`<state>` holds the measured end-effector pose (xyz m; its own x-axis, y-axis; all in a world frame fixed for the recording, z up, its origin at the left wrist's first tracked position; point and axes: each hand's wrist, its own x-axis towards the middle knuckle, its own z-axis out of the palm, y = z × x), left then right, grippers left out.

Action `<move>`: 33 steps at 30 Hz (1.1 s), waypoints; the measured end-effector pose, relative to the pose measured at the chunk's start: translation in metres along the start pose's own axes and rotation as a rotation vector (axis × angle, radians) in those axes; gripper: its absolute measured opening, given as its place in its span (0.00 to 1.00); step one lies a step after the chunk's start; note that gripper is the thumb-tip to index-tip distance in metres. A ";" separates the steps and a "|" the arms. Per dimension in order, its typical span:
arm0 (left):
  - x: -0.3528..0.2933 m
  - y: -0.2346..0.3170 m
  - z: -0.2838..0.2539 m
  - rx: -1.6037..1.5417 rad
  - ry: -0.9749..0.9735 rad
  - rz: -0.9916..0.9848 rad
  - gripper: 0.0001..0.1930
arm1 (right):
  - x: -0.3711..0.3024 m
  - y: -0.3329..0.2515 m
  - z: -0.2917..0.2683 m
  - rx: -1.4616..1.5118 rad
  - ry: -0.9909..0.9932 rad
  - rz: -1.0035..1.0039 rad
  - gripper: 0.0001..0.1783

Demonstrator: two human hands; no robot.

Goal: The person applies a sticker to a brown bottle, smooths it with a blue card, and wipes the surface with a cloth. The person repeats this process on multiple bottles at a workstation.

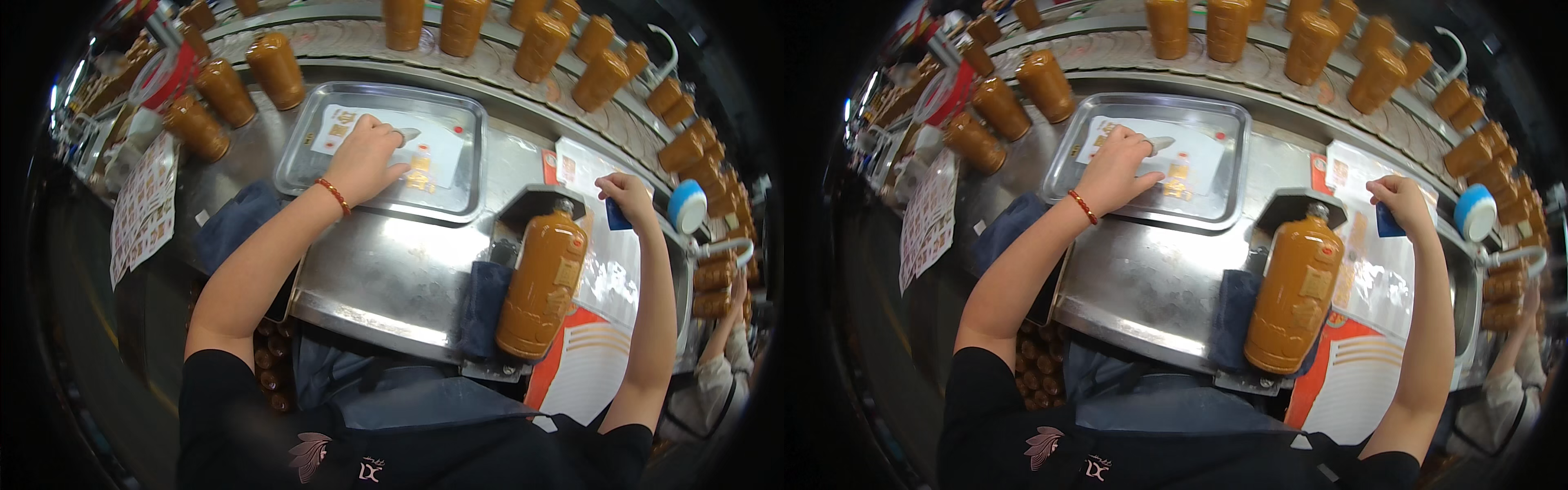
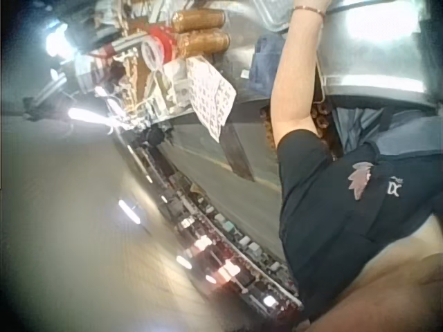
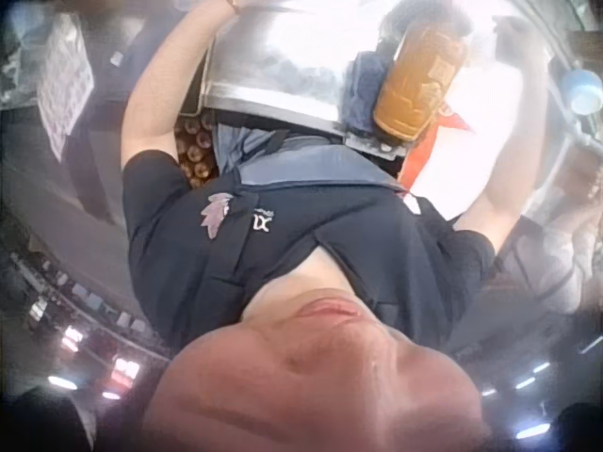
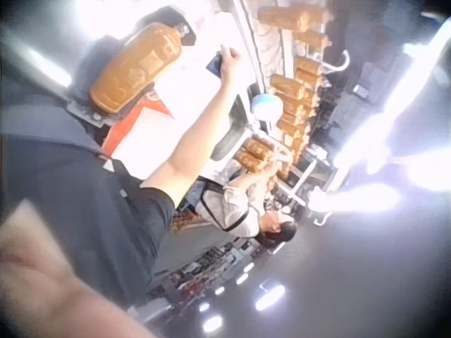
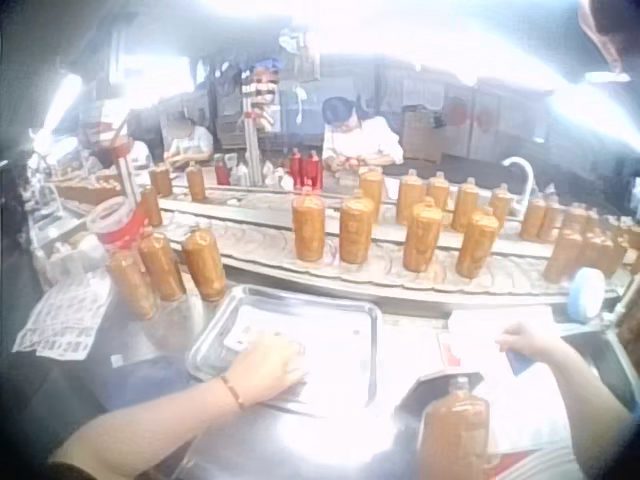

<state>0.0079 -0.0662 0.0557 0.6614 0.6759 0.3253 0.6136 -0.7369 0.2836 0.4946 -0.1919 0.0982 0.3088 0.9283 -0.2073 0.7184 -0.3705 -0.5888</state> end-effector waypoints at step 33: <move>-0.121 0.169 -0.016 -0.699 0.112 -0.054 0.37 | -0.020 0.056 0.023 -0.327 0.167 0.087 0.32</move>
<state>0.0248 -0.2724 0.0790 0.5666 0.7338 0.3747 0.1990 -0.5632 0.8020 0.5139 -0.2306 0.0514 0.4554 0.8847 -0.0999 0.8377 -0.4638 -0.2883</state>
